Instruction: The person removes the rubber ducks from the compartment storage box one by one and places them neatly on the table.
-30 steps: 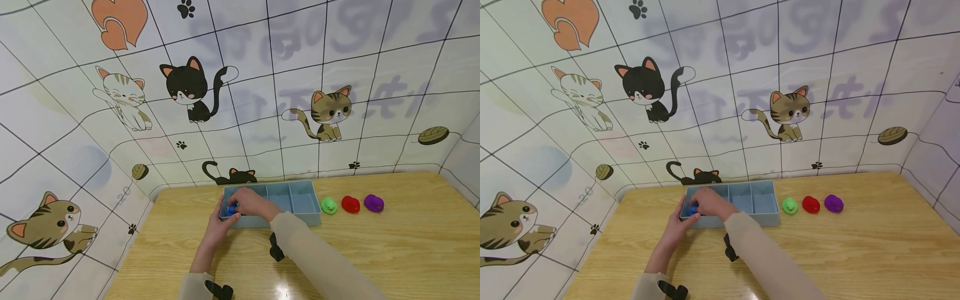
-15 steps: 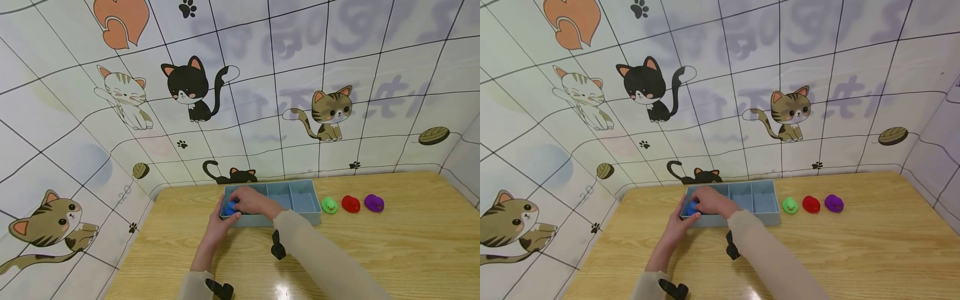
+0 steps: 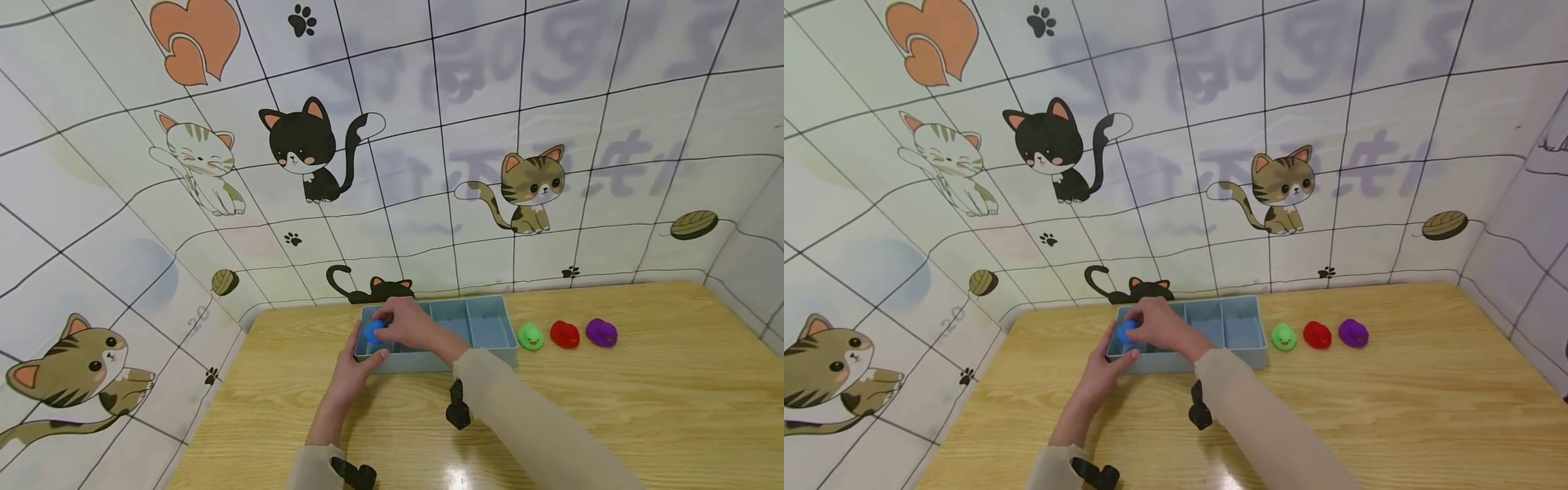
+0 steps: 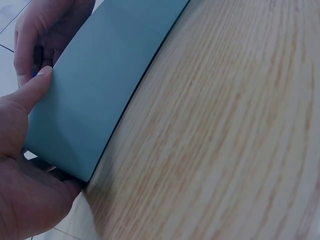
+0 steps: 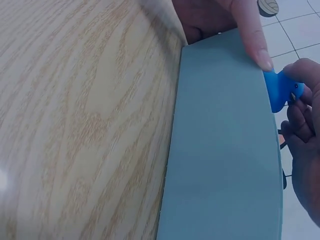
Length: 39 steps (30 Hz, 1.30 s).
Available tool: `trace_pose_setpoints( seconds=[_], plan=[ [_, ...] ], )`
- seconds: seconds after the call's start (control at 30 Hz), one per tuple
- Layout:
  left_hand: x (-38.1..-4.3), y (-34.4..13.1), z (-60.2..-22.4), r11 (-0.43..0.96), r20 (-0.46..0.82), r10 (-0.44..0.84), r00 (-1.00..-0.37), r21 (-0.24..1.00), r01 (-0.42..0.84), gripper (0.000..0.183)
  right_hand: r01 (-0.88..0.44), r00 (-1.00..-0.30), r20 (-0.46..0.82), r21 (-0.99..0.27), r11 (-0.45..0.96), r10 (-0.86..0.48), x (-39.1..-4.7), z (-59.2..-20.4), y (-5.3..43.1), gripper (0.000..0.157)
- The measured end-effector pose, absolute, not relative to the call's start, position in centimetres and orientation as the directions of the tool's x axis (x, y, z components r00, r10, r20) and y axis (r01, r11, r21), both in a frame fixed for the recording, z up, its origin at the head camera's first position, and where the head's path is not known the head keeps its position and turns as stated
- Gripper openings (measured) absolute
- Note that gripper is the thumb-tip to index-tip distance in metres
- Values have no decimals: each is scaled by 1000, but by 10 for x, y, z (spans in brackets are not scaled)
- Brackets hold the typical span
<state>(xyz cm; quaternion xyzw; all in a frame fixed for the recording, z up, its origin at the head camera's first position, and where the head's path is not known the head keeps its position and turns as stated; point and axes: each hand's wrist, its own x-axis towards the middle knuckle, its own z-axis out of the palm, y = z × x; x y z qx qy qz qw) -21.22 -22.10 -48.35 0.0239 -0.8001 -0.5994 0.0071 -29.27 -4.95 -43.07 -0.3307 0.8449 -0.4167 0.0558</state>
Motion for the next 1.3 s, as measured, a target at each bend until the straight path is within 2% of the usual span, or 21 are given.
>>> trace_pose_setpoints(
  seconds=[0.47, 0.73, 1.1, 1.3],
  plan=[
    [-214, -221, -487, 293, -26, -59, -998, 955, -42, 90, -459, -830, 244, -811, 364, -502, -289, -423, -27, 26],
    [-214, -222, -489, 288, -46, -48, -998, 956, -58, 91, -406, -836, 164, -828, 388, -524, -284, -420, -21, 26],
    [-214, -222, -489, 277, -55, -53, -997, 959, -67, 93, -465, -811, 226, -808, 360, -540, -282, -421, -8, 24],
    [-216, -222, -491, 263, -54, -65, -996, 962, -69, 95, -523, -796, 319, -790, 321, -514, -282, -421, 8, 19]
  ],
)
